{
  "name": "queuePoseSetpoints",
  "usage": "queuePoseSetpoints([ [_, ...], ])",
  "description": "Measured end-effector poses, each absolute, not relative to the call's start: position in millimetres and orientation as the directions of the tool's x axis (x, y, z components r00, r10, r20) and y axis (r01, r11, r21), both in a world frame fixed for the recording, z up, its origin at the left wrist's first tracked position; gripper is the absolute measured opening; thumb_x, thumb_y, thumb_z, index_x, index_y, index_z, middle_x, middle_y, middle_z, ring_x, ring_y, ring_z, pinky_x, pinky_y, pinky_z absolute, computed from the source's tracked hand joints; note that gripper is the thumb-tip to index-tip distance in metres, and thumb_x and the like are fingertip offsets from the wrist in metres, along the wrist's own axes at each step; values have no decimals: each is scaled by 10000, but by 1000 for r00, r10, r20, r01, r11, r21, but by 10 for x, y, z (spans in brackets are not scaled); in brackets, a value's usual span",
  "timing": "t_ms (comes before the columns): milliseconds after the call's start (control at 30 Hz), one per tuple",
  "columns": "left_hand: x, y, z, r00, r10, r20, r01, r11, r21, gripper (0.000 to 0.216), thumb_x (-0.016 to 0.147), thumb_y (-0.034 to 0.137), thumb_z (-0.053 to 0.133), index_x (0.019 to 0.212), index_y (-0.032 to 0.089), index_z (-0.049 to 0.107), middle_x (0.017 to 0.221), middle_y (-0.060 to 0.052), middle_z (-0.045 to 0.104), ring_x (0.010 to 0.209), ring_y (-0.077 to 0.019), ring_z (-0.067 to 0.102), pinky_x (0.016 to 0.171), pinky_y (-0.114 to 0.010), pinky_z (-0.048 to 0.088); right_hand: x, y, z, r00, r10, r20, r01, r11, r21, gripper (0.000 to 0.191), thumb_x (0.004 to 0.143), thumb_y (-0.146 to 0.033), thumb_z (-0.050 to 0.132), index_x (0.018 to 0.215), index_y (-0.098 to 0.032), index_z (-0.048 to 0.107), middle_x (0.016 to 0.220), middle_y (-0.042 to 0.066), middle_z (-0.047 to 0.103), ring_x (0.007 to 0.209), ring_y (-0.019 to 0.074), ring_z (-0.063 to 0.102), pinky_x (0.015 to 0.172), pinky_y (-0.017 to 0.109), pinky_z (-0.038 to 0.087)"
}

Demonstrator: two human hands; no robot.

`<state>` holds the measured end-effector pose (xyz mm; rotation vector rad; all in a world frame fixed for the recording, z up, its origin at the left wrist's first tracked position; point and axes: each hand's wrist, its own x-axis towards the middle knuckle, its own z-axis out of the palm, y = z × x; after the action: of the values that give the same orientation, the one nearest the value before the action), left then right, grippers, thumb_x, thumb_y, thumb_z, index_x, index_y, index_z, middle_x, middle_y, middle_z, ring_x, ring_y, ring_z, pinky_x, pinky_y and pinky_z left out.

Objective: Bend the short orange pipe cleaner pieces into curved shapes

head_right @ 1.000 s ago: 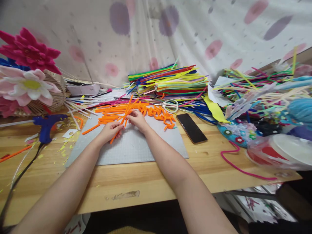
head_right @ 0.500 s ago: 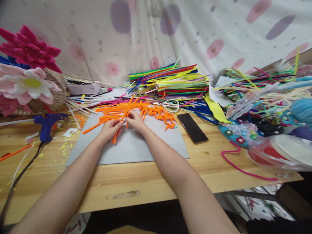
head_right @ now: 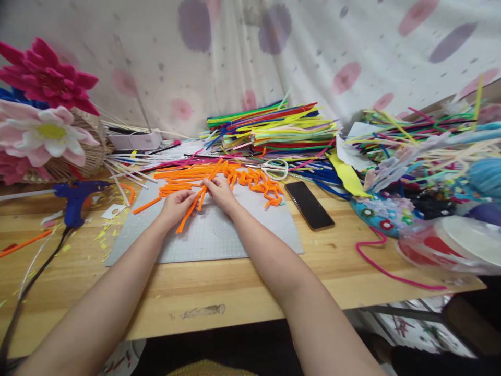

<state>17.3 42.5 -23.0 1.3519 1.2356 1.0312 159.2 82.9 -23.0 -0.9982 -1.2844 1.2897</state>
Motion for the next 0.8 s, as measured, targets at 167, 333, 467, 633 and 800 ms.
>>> queuePoseSetpoints([
  [167,180,422,-235,115,993,-19,147,2,989,287,668,423,617,716,145,562,602,-19,630,517,-128,592,459,-217,457,1607,868,-240,5,996,86,-180,86,-980,335,704,-501,529,657,-171,547,512,-43,440,437,49,360,403,183,262],
  [333,197,415,-205,129,991,-46,117,31,993,323,637,439,646,723,142,551,600,-28,642,510,-133,606,467,-217,460,1588,862,-233,41,995,94,-214,100,-972,346,708,-513,526,637,-175,520,493,-49,413,421,46,342,399,182,259],
  [467,237,414,-181,164,985,-55,61,46,997,347,609,450,667,697,139,539,576,-26,641,487,-130,601,497,-235,479,1571,871,-224,75,996,39,-262,58,-963,333,722,-499,510,641,-177,498,485,-56,393,405,42,333,387,175,251],
  [633,290,425,-187,149,987,-64,-20,68,997,364,574,439,690,676,135,519,564,-21,631,491,-142,605,527,-269,497,1558,878,-203,20,999,29,-317,34,-948,306,712,-483,509,670,-182,480,555,-55,443,456,47,402,418,168,326],
  [800,276,444,-194,3,999,-38,-78,38,996,328,623,424,648,742,142,530,633,-15,632,555,-133,608,524,-247,489,1533,845,-233,-228,969,95,-191,51,-980,348,549,-373,693,767,-194,490,602,-72,508,518,64,467,464,174,379],
])
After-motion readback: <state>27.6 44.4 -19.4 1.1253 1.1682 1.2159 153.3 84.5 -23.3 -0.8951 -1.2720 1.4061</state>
